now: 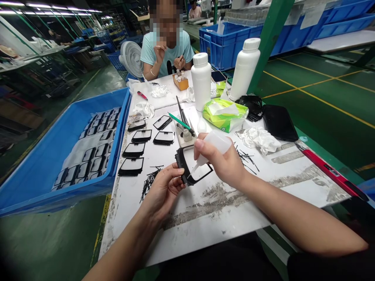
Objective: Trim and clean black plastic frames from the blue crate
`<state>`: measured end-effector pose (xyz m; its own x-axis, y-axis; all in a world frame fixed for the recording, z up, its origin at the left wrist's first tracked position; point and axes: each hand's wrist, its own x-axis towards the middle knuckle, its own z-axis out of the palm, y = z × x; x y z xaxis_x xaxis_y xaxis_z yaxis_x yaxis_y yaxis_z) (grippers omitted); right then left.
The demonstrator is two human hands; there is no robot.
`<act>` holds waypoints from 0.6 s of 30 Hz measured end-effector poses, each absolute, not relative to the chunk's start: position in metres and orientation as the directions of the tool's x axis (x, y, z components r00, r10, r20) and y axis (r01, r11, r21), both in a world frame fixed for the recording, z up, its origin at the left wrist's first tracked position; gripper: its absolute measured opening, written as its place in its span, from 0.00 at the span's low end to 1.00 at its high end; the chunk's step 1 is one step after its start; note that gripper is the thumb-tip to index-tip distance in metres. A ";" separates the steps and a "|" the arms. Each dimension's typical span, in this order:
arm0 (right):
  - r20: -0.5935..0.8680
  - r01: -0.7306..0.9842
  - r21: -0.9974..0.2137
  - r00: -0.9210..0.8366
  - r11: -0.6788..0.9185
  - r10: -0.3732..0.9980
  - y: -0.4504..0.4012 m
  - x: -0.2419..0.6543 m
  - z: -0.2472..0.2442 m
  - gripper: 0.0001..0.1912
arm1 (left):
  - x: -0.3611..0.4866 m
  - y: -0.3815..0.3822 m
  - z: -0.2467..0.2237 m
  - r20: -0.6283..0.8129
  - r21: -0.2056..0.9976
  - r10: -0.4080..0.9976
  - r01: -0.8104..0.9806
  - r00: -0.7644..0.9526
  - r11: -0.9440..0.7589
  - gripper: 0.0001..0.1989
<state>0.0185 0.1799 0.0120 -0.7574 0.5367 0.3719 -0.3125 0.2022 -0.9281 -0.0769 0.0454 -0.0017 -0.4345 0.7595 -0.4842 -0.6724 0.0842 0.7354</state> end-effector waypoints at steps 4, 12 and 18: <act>0.354 -0.292 -0.935 -0.755 0.200 0.552 0.178 0.019 0.013 0.21 | -0.077 0.046 -0.001 -0.492 0.735 0.748 -0.674 -0.445 0.083 0.13; 0.357 -0.301 -0.934 -0.760 0.194 0.542 0.178 0.020 0.015 0.20 | -0.077 0.045 -0.002 -0.481 0.741 0.762 -0.666 -0.434 0.089 0.13; 0.336 -0.279 -0.942 -0.764 0.187 0.550 0.177 0.020 0.015 0.21 | -0.077 0.045 -0.002 -0.479 0.737 0.763 -0.671 -0.434 0.081 0.13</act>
